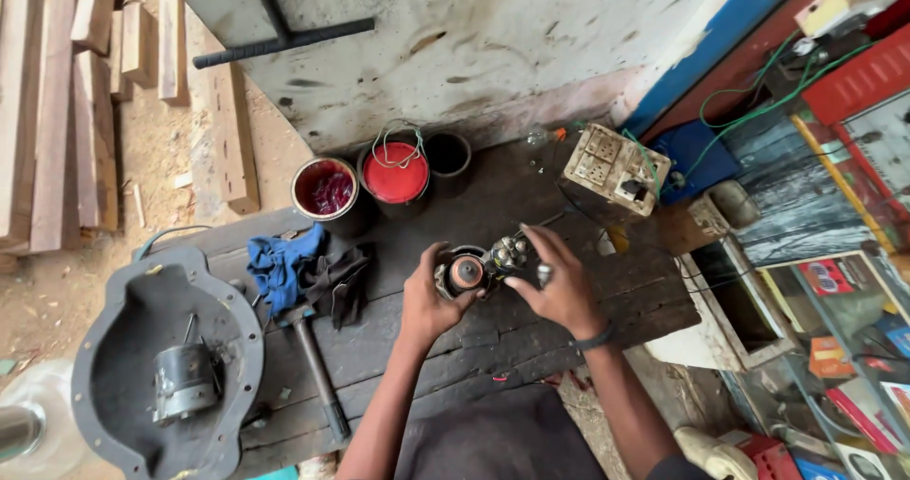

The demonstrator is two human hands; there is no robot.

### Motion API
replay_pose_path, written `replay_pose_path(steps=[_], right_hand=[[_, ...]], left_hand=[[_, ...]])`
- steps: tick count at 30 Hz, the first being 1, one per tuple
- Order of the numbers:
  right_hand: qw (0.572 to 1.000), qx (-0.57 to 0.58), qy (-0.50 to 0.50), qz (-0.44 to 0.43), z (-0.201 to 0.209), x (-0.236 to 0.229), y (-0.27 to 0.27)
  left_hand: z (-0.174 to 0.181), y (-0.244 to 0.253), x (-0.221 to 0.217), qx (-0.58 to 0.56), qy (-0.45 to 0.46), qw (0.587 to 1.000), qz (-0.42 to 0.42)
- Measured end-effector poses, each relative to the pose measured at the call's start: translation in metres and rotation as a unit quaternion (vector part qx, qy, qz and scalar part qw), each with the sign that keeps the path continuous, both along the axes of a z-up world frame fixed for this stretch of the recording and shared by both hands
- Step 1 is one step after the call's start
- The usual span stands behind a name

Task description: The person works at a wooden workbench repairing a starter motor. They use wrenches to loosen and remove bolts from the motor housing, separate the end cap from the body, handle internal components, and reposition the unit while continuing to work on it with hand tools.

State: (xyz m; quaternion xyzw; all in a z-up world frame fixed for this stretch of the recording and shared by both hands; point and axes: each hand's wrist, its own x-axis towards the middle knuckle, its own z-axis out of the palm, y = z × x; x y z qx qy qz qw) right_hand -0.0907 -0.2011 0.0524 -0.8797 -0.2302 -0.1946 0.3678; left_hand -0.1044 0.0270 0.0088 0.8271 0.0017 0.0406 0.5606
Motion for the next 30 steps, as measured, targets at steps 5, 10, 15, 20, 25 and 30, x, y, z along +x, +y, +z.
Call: replay_pose_path(steps=[5,10,15,20,25,30], right_hand=[[0.993,-0.041,0.103,0.03,-0.01,0.028,0.007],[0.985,-0.09,0.145,0.007,-0.023,0.035,0.006],[0.992,-0.092,0.081,0.025,-0.026,0.042,0.0],[0.99,-0.066,0.103,0.072,-0.031,0.049,-0.002],[0.987,-0.06,0.122,0.083,-0.026,0.05,0.001],[0.989,-0.063,0.133,0.033,-0.018,0.044,0.007]], left_hand=[[-0.044,-0.009,0.002,0.027,-0.117,0.993,0.003],[-0.068,-0.024,-0.006,-0.002,-0.154,0.986,0.064],[-0.066,-0.024,-0.006,-0.024,-0.143,0.988,0.053],[-0.061,-0.023,-0.005,-0.014,-0.139,0.989,0.052],[-0.063,-0.02,0.0,-0.026,-0.136,0.99,0.037],[-0.061,-0.018,-0.002,-0.02,-0.119,0.992,0.02]])
